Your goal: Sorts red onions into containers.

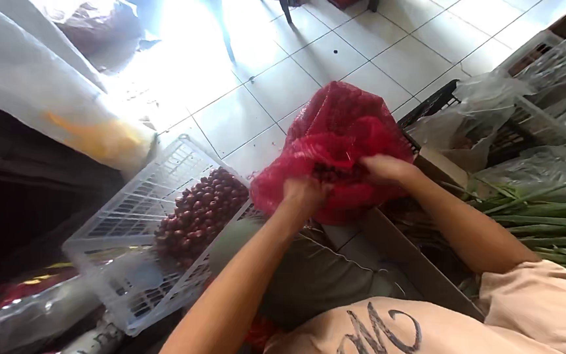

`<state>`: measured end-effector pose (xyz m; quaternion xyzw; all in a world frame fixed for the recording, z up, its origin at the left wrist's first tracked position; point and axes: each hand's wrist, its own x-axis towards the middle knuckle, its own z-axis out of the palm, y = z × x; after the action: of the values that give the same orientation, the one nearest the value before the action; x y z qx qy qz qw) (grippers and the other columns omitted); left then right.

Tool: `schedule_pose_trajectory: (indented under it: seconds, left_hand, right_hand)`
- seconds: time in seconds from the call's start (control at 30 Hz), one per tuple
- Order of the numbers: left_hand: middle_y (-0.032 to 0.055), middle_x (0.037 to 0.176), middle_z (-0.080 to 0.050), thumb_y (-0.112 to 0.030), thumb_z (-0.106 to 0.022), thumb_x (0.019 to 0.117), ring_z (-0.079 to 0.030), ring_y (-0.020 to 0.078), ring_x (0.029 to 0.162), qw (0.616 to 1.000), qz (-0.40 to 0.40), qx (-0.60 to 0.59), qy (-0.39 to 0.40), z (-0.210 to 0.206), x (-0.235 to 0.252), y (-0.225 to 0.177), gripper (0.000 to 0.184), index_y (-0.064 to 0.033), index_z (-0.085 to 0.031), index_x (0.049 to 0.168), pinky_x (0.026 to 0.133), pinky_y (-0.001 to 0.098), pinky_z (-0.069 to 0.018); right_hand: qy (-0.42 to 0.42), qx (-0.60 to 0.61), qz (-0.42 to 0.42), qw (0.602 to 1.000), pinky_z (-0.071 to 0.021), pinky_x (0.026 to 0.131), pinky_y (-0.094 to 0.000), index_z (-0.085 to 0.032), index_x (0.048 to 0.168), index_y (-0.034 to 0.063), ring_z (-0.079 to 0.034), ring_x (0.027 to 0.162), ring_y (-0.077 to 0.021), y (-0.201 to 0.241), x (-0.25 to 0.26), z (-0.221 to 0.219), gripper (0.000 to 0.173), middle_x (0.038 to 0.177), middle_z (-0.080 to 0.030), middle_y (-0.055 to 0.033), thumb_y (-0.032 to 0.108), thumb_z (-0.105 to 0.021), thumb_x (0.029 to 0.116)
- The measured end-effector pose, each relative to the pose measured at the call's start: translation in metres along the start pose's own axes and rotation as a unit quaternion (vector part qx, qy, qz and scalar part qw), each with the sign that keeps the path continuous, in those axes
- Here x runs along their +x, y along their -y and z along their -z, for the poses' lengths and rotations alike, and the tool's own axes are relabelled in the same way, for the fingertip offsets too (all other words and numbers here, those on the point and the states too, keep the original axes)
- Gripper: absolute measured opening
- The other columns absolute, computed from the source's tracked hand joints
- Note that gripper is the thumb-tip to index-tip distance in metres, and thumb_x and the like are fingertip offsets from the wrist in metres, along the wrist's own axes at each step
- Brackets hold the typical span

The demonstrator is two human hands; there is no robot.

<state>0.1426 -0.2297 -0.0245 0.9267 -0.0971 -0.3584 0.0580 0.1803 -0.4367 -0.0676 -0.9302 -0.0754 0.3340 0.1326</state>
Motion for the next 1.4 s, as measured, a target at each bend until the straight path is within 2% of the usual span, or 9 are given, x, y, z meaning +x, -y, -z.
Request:
schedule_pose_trajectory:
  seconds: [0.2,0.4,0.5,0.67,0.77,0.87,1.07,1.2,1.4]
  left_hand:
    - [0.0273,0.149,-0.048,-0.073,-0.063,0.0854,-0.041,0.0426,0.142,0.981,0.015,0.069,0.183,-0.027,-0.028,-0.020,0.098,0.0026,-0.048,0.146,0.115,0.0644,-0.0272]
    - [0.0267,0.136,-0.059,-0.029,-0.051,0.1067,-0.052,0.0441,0.132,0.981,-0.062,0.110,0.146,-0.030,-0.040,-0.004,0.044,0.0035,-0.056,0.136,0.112,0.0625,-0.0307]
    - [0.0231,0.117,-0.069,-0.016,-0.049,0.1065,-0.063,0.0432,0.115,0.984,-0.118,0.128,0.031,-0.017,-0.034,0.006,0.029,-0.0013,-0.067,0.123,0.098,0.0621,-0.0446]
    - [0.0198,0.121,-0.068,-0.020,-0.056,0.1027,-0.060,0.0402,0.118,0.953,-0.202,0.198,-0.105,0.054,-0.006,-0.009,0.026,-0.0024,-0.074,0.109,0.102,0.0595,-0.0385]
    - [0.0188,0.138,-0.059,-0.051,-0.063,0.0971,-0.046,0.0378,0.138,0.966,-0.215,0.140,-0.018,0.033,-0.023,-0.024,0.053,0.0003,-0.074,0.106,0.115,0.0573,-0.0303]
    - [0.0232,0.120,-0.067,-0.069,-0.035,0.1014,-0.060,0.0370,0.123,0.983,-0.085,0.083,0.141,0.011,-0.038,-0.042,0.081,0.0046,-0.069,0.111,0.102,0.0567,-0.0435]
    - [0.0303,0.133,-0.058,-0.011,-0.045,0.1068,-0.054,0.0464,0.129,0.984,0.029,0.116,0.133,-0.002,-0.013,-0.048,0.032,0.0114,-0.061,0.124,0.100,0.0601,-0.0450]
    - [0.0285,0.136,-0.058,-0.007,-0.060,0.0997,-0.053,0.0459,0.131,0.995,-0.038,-0.077,-0.059,-0.031,0.025,-0.044,0.036,0.0061,-0.058,0.134,0.106,0.0612,-0.0429]
    - [0.0259,0.134,-0.061,-0.021,-0.051,0.1067,-0.055,0.0413,0.130,0.992,0.010,-0.121,0.044,-0.047,0.016,-0.033,0.035,0.0042,-0.063,0.129,0.108,0.0579,-0.0410]
  right_hand:
    - [0.079,-0.011,0.039,0.996,-0.0491,0.096,-0.0624,-0.062,0.124,-0.0080,-0.062,0.115,-0.0467,0.012,-0.049,-0.058,0.038,0.124,-0.062,-0.0292,0.016,-0.071,0.0958]
    - [0.038,0.003,0.219,0.975,-0.0320,0.115,-0.0610,-0.041,0.153,0.0005,-0.052,0.134,-0.0441,0.002,-0.060,-0.083,0.091,0.140,-0.058,-0.0256,0.055,-0.074,0.0885]
    - [-0.012,-0.071,0.173,0.982,-0.0507,0.083,-0.0679,-0.066,0.118,-0.0059,-0.067,0.098,-0.0522,-0.001,-0.049,-0.061,0.022,0.102,-0.069,-0.0300,0.001,-0.064,0.0966]
    - [-0.051,-0.039,0.157,0.985,-0.0513,0.073,-0.0664,-0.070,0.089,-0.0031,-0.068,0.082,-0.0452,-0.025,-0.031,-0.005,0.012,0.080,-0.068,-0.0229,0.006,-0.077,0.0845]
    - [0.214,0.084,0.081,0.970,-0.0503,0.088,-0.0609,-0.071,0.113,-0.0041,-0.067,0.096,-0.0377,-0.034,-0.048,-0.004,0.047,0.100,-0.070,-0.0228,0.041,-0.059,0.1038]
    - [0.273,0.184,-0.008,0.944,-0.0496,0.096,-0.0596,-0.059,0.137,0.0009,-0.064,0.113,-0.0375,-0.034,-0.053,-0.007,0.066,0.126,-0.064,-0.0231,0.054,-0.029,0.1101]
    - [-0.094,0.016,-0.027,0.995,-0.0521,0.092,-0.0622,-0.059,0.124,-0.0121,-0.057,0.121,-0.0510,0.007,-0.032,-0.065,0.037,0.128,-0.058,-0.0327,-0.004,-0.071,0.0899]
    - [-0.079,0.049,-0.004,0.996,-0.0484,0.099,-0.0644,-0.041,0.149,-0.0077,-0.037,0.140,-0.0552,0.015,-0.012,-0.085,0.065,0.159,-0.028,-0.0329,0.004,-0.071,0.0926]
    - [0.001,0.122,-0.030,0.992,-0.0449,0.102,-0.0669,-0.023,0.160,-0.0008,-0.047,0.132,-0.0553,0.001,-0.004,-0.066,0.105,0.159,-0.027,-0.0331,0.026,-0.087,0.0815]
